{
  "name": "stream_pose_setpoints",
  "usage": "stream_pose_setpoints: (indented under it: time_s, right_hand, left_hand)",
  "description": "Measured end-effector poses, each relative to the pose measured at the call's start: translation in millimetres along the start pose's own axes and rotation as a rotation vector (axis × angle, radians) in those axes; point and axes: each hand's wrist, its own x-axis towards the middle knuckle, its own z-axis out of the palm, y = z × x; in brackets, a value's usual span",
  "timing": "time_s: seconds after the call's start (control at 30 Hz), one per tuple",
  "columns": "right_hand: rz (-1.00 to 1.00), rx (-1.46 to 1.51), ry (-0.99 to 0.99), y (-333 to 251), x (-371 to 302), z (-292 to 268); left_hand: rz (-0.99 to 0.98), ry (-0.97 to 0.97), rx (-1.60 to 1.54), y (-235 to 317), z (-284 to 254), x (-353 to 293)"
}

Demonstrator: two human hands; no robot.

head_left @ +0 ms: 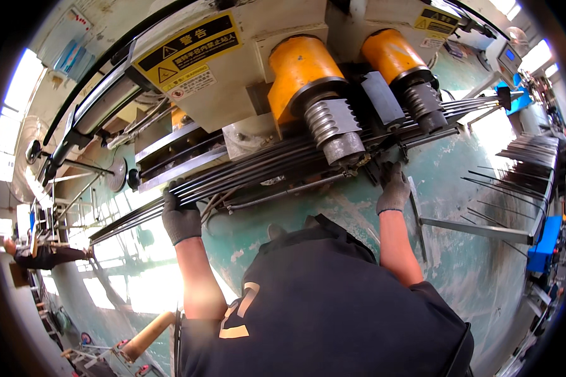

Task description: The person repeatedly picks up straight metal rods from a rack, feeds them into a bending machine, and removes the bent rods to place them on a nearby rack. The task involves consistent handling of multiple rods in a repetitive cycle.

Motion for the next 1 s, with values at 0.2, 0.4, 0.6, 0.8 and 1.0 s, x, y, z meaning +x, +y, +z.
stream_pose_setpoints:
  time_s: [0.2,0.4,0.6,0.8,1.0]
  right_hand:
    - [-0.029,-0.332,-0.061,50,19,-23]
    - [0.199,-0.407,-0.221,75,-1,-33]
    - [0.280,-0.524,-0.107,133,14,-109]
    - [0.372,-0.816,0.163,194,-22,-152]
    - [0.370,-0.953,0.082,257,-99,-173]
  left_hand:
    - [-0.144,-0.138,0.069,-28,9,-15]
    - [-0.134,-0.121,-0.176,1,0,-25]
    - [0.466,-0.190,0.655,114,-95,19]
    - [0.234,0.016,-0.268,270,-187,75]
    - [0.247,0.272,-0.176,363,-230,136]
